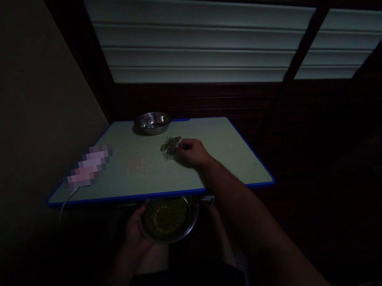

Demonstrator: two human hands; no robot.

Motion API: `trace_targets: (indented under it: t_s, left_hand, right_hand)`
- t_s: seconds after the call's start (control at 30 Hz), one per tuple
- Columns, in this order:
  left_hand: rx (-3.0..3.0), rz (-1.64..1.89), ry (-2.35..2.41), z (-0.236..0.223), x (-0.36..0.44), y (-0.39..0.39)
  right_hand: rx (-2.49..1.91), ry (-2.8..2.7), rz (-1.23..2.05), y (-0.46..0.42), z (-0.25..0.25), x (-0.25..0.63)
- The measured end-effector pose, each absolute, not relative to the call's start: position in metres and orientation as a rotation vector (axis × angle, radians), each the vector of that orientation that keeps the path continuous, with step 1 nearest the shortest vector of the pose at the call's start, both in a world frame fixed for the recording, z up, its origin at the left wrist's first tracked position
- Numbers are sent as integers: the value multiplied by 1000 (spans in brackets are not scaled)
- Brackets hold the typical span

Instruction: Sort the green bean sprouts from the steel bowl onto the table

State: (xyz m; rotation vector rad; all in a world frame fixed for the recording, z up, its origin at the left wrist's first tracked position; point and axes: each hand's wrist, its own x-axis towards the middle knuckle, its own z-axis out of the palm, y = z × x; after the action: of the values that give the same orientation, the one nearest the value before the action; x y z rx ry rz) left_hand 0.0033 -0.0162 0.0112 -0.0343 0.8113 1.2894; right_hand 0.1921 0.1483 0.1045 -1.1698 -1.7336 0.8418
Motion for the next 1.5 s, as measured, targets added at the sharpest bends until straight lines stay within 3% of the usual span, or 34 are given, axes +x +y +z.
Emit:
trace_targets:
  t_s: [0.73,0.93,1.5]
  left_hand:
    - [-22,1282,809,11,3,-16]
    - [-20,1287,819,13,4,-17]
    - [-48,1295,828,18,5,-17]
  right_hand:
    - [-1120,-1717,968,148,103,193]
    - [-1158,-1689,856,150,101,192]
    - [-1168,-1667,1025,148,104,193]
